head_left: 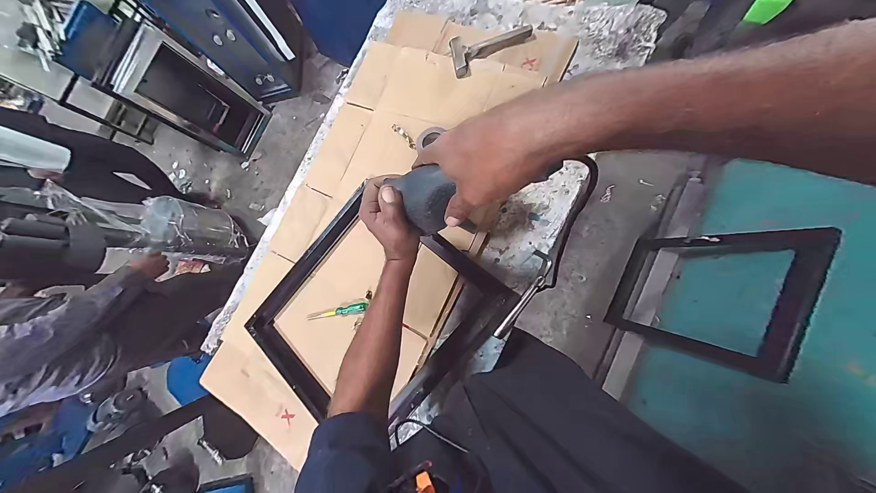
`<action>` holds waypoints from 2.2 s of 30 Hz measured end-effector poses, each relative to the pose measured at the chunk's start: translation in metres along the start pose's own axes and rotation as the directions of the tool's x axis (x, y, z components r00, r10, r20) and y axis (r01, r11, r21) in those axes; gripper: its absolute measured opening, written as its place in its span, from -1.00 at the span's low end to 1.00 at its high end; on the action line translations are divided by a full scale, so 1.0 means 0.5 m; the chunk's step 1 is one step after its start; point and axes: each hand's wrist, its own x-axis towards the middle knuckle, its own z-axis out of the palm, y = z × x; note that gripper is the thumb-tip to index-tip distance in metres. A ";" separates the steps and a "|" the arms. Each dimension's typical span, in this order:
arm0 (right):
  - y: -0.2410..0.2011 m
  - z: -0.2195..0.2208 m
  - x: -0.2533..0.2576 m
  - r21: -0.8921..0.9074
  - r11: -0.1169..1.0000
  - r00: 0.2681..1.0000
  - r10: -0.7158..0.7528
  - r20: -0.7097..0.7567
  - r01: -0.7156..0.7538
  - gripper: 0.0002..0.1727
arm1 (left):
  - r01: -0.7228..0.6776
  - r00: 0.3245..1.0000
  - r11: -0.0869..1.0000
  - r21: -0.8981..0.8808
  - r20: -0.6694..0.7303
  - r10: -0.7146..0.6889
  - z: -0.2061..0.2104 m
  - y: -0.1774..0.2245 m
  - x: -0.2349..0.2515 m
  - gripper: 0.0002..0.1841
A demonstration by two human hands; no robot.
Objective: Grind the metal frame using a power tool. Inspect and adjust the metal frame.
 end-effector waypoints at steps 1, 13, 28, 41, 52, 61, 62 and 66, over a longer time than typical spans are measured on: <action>-0.001 -0.002 -0.002 -0.001 1.000 1.000 0.002 -0.002 -0.002 -0.27 | 0.002 1.000 1.000 0.002 0.001 -0.002 0.000 0.001 0.000 -0.49; -0.015 -0.008 -0.045 -0.029 0.997 0.997 0.072 -0.033 -0.073 -0.53 | -0.040 0.998 0.999 0.012 0.049 0.039 0.008 0.015 0.008 -0.49; -0.019 0.024 -0.200 -0.032 0.982 0.981 0.182 -0.064 -0.185 -0.53 | 0.012 0.996 0.998 -0.069 0.093 -0.006 0.087 0.114 -0.053 -0.49; 0.008 0.156 -0.330 0.035 0.969 0.966 0.247 -0.081 -0.245 -0.53 | 0.106 0.974 0.974 -0.200 0.216 -0.062 0.151 0.151 -0.195 -0.51; 0.034 0.197 -0.339 0.037 0.965 0.960 0.264 -0.092 -0.261 -0.51 | 0.089 0.964 0.982 -0.164 0.263 -0.044 0.158 0.132 -0.223 -0.52; 0.037 0.204 -0.338 0.035 0.961 0.956 0.278 -0.090 -0.276 -0.51 | 0.083 0.964 0.986 -0.144 0.261 -0.043 0.158 0.128 -0.230 -0.52; 0.039 0.206 -0.335 0.034 0.961 0.957 0.277 -0.088 -0.275 -0.50 | 0.084 0.965 0.986 -0.146 0.260 -0.044 0.157 0.125 -0.231 -0.52; 0.043 0.215 -0.326 0.061 0.959 0.957 0.280 -0.081 -0.276 -0.49 | 0.092 0.964 0.985 -0.145 0.262 -0.052 0.152 0.114 -0.237 -0.49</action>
